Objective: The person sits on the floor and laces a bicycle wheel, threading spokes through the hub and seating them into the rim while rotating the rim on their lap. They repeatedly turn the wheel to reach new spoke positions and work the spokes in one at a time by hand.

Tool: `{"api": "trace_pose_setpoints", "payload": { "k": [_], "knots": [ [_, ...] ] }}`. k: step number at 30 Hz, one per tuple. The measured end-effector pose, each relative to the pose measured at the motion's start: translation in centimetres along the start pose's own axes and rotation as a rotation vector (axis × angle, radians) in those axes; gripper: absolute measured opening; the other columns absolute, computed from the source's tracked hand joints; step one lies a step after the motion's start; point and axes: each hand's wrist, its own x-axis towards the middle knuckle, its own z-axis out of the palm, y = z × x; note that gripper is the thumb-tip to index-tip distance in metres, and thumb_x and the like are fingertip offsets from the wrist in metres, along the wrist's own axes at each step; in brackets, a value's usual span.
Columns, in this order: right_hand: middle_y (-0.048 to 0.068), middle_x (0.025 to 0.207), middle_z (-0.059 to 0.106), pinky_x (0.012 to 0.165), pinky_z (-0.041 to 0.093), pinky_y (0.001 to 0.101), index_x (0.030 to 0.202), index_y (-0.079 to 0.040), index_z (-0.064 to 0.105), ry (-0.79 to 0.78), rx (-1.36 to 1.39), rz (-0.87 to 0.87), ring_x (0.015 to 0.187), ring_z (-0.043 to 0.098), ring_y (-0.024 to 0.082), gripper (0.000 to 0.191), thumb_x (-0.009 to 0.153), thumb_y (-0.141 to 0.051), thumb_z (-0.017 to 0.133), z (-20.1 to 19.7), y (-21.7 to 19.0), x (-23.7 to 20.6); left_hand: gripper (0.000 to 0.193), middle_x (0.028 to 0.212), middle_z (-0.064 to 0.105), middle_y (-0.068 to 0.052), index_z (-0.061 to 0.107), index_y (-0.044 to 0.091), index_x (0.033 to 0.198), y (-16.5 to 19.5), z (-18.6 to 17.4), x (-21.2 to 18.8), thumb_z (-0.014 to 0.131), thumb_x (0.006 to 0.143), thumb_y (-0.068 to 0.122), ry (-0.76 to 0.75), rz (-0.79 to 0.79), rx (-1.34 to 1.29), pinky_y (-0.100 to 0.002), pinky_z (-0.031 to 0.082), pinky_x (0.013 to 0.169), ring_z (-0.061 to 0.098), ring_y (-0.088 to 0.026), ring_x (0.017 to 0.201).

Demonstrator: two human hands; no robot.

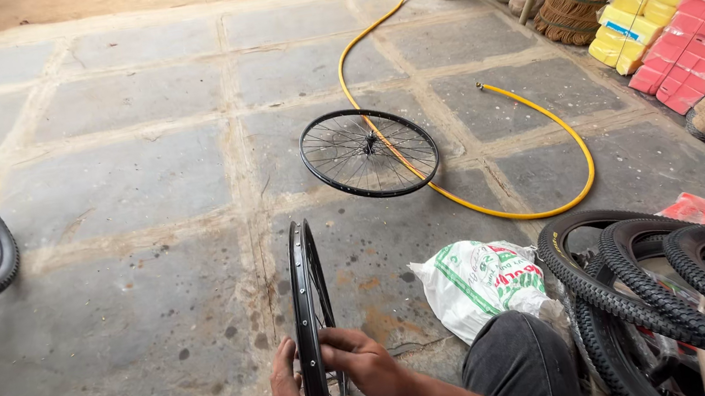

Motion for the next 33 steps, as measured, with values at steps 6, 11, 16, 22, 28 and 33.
{"api": "trace_pose_setpoints", "payload": {
  "k": [6,11,16,22,28,33],
  "knots": [
    [0.008,0.118,0.072,0.090,0.060,0.0343,0.119,-0.005,0.066,0.020,-0.263,-0.267,0.104,0.073,0.019,0.035,0.086,-0.004,0.078,0.2,-0.1,-0.9,0.111,0.155,0.036,-0.025,0.016,0.005,0.159,0.5,0.5,-0.6,0.084,0.076,0.032,-0.026,-0.036,0.002,-0.051,0.034,0.114,0.044,-0.040,0.142],
    [0.008,0.103,0.077,0.076,0.062,0.0326,0.105,-0.006,0.071,0.208,-0.871,-0.552,0.090,0.077,0.020,0.027,0.083,0.001,0.084,0.2,-0.3,-0.7,0.118,0.155,0.040,-0.019,0.015,0.013,0.162,1.6,0.9,-1.1,0.084,0.069,0.037,-0.042,-0.234,-0.206,-0.046,0.054,0.101,0.052,-0.034,0.133],
    [0.009,0.120,0.072,0.095,0.060,0.0339,0.114,-0.002,0.061,-0.171,0.022,-0.026,0.110,0.072,0.019,0.026,0.092,0.003,0.074,-1.8,-1.0,-0.4,0.121,0.149,0.042,-0.021,0.012,0.013,0.164,2.2,0.3,-1.4,0.084,0.070,0.039,-0.021,-0.262,-0.250,-0.045,0.053,0.101,0.055,-0.035,0.131],
    [0.017,0.106,0.074,0.085,0.064,0.0358,0.119,0.002,0.064,0.059,-0.339,-0.247,0.097,0.073,0.021,0.026,0.096,0.003,0.077,1.0,1.6,0.4,0.118,0.155,0.033,-0.026,0.008,0.010,0.161,1.9,0.7,-2.0,0.083,0.074,0.038,-0.007,-0.178,-0.114,-0.049,0.040,0.111,0.046,-0.037,0.139],
    [0.011,0.128,0.072,0.101,0.057,0.0372,0.135,-0.001,0.061,-0.344,0.168,0.250,0.116,0.071,0.022,0.044,0.093,-0.012,0.070,-1.6,-2.5,1.3,0.116,0.155,0.036,-0.028,0.008,0.009,0.162,2.4,0.4,-2.0,0.082,0.078,0.035,0.005,-0.130,-0.180,-0.049,0.023,0.120,0.036,-0.039,0.149],
    [0.012,0.110,0.074,0.093,0.058,0.0380,0.118,-0.003,0.069,-0.152,-0.233,-0.030,0.102,0.073,0.024,0.036,0.085,-0.013,0.080,-0.6,-2.6,0.8,0.109,0.150,0.043,-0.021,0.012,0.009,0.159,1.5,0.6,-2.2,0.080,0.077,0.034,-0.020,-0.194,-0.384,-0.046,0.039,0.111,0.049,-0.033,0.135]
  ]
}}
